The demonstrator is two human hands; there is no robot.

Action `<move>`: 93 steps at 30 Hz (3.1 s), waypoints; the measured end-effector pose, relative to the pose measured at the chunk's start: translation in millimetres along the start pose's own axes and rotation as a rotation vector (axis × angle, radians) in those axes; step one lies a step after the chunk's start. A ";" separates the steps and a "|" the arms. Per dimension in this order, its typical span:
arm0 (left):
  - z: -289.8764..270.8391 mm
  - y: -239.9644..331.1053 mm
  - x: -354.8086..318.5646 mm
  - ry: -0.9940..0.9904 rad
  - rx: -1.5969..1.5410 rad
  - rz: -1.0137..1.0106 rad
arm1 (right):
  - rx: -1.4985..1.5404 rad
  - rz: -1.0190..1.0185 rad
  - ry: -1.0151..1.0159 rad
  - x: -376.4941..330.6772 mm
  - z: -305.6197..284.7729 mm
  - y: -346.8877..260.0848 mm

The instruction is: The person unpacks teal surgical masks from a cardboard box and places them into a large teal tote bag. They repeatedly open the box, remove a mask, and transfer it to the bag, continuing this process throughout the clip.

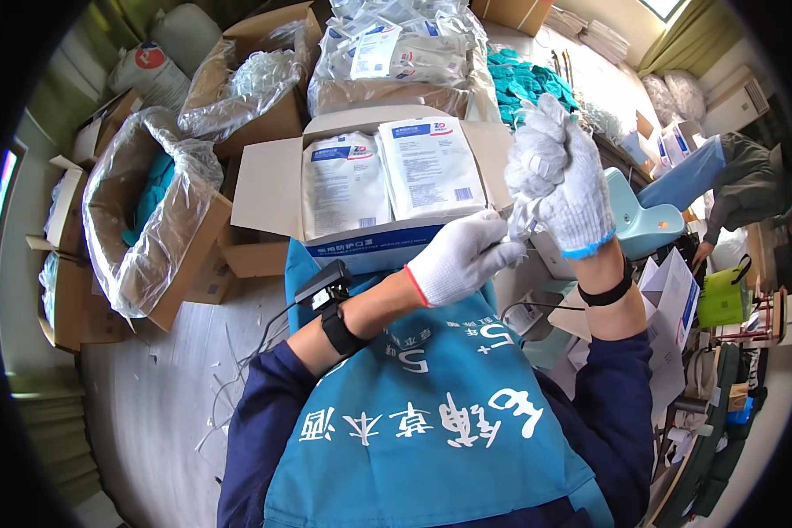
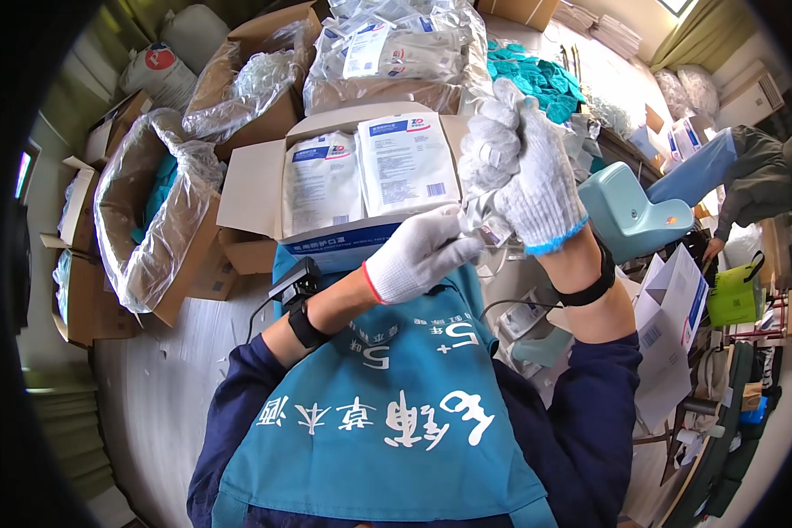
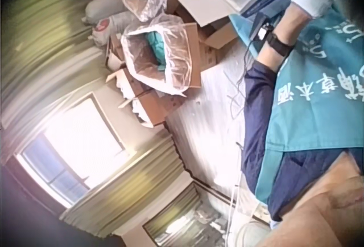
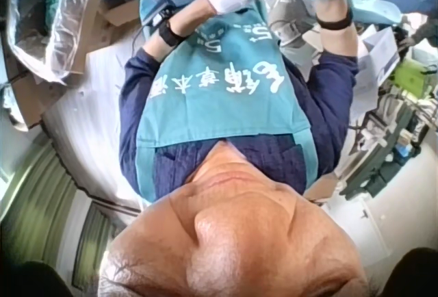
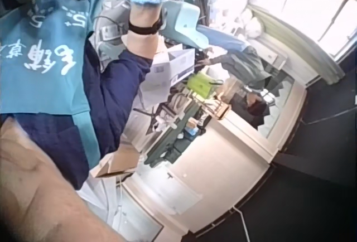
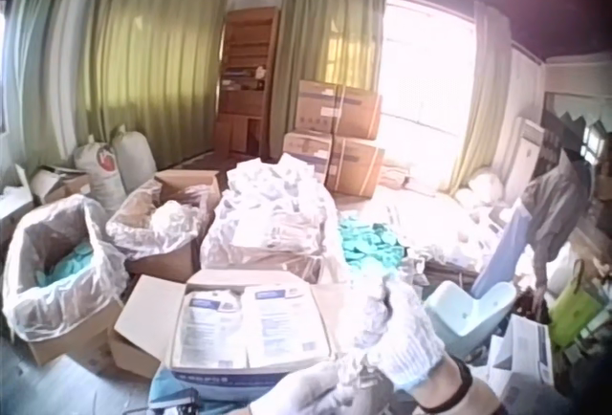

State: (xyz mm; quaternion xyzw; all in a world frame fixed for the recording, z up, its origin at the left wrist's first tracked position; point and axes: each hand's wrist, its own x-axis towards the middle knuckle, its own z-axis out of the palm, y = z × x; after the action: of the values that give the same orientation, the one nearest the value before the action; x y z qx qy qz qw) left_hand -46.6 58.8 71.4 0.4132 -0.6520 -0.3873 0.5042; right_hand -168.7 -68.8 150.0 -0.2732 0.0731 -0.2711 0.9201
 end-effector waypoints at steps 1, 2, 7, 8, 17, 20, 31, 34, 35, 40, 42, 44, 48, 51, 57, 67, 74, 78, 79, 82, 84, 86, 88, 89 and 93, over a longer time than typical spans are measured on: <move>1.5 -1.1 -1.7 -0.004 -0.054 0.018 | -0.026 -0.018 0.030 -1.5 -1.3 -0.6; -1.4 2.4 -7.0 -0.045 -0.100 -0.064 | -0.028 0.011 0.029 -1.6 -5.7 -3.6; -14.7 -1.1 -20.7 -0.037 -0.235 -0.147 | -0.243 0.008 0.347 -3.3 -22.0 -4.4; -14.2 -5.3 -23.0 -0.027 -0.297 -0.168 | -0.232 0.031 0.424 -0.6 -22.6 -4.4; -28.4 3.2 -27.2 -0.166 -0.517 -0.358 | -0.543 -0.080 0.305 -4.4 -9.7 15.5; -29.0 8.0 -30.4 -0.124 -0.477 -0.310 | -1.047 -0.087 0.175 -13.0 8.6 22.9; -52.9 24.3 -39.7 -0.108 -0.538 -0.427 | -1.342 0.172 -0.165 -30.1 11.1 34.9; -55.5 14.4 -39.2 -0.106 -0.487 -0.505 | -1.596 0.156 -0.185 -26.2 5.9 36.9; -54.2 14.3 -39.1 -0.086 -0.369 -0.511 | -1.805 0.099 -0.220 -26.0 8.2 37.4; -45.3 22.7 -46.7 -0.011 -0.056 -0.329 | -1.776 -0.001 -0.333 -31.9 21.9 42.8; -43.5 35.2 -55.7 -0.039 -0.246 -0.298 | -1.242 0.244 -0.133 -43.9 23.3 50.9; -45.2 38.2 -67.2 -0.123 -0.242 -0.236 | -1.004 0.308 0.097 -62.2 27.3 67.0; -55.5 54.5 -86.0 -0.224 -0.206 -0.193 | -0.716 0.476 0.156 -73.8 44.1 77.7; -61.4 62.1 -108.8 -0.337 -0.070 -0.109 | -0.702 0.635 0.129 -90.9 28.6 82.9; -79.3 94.0 -141.8 -0.340 0.117 -0.006 | -1.223 0.501 -0.286 -94.3 45.0 74.5; -197.7 50.4 -241.3 0.779 -0.639 -0.627 | -0.332 0.181 0.473 -91.6 -33.1 51.0; -296.8 -142.2 -219.5 1.101 0.007 -0.773 | -0.488 0.321 0.285 -38.2 1.3 106.9; -306.9 -122.3 -155.6 1.134 1.124 -0.347 | -0.425 0.272 0.168 -18.9 4.8 102.2; -273.7 -61.1 -123.9 1.102 1.047 -0.146 | -0.413 0.214 0.169 -22.1 2.3 100.7; -187.8 33.5 -97.3 0.926 0.788 0.217 | -0.221 0.061 0.155 -19.8 4.4 111.3; -143.2 57.1 -90.3 0.577 1.029 0.296 | -0.112 0.027 0.145 -10.1 10.6 125.1; -80.8 58.3 -62.6 0.541 0.970 0.203 | -0.033 0.048 0.187 -6.7 22.8 139.3; -67.9 31.8 -64.4 0.534 1.076 0.213 | -0.070 0.048 0.174 -9.3 5.2 148.0; -71.4 23.0 -63.9 0.484 1.096 0.247 | -0.041 0.033 0.035 -7.8 0.4 150.2; -84.4 11.8 -67.2 0.465 0.856 0.304 | -0.109 0.065 -0.210 -13.7 18.0 140.6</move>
State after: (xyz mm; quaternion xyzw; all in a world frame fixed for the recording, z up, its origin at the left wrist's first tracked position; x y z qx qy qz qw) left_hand 44.2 118.1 75.7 0.5584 -0.6755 0.0942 0.4722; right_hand -110.6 45.9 88.6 -0.3472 -0.0001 -0.2069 0.9147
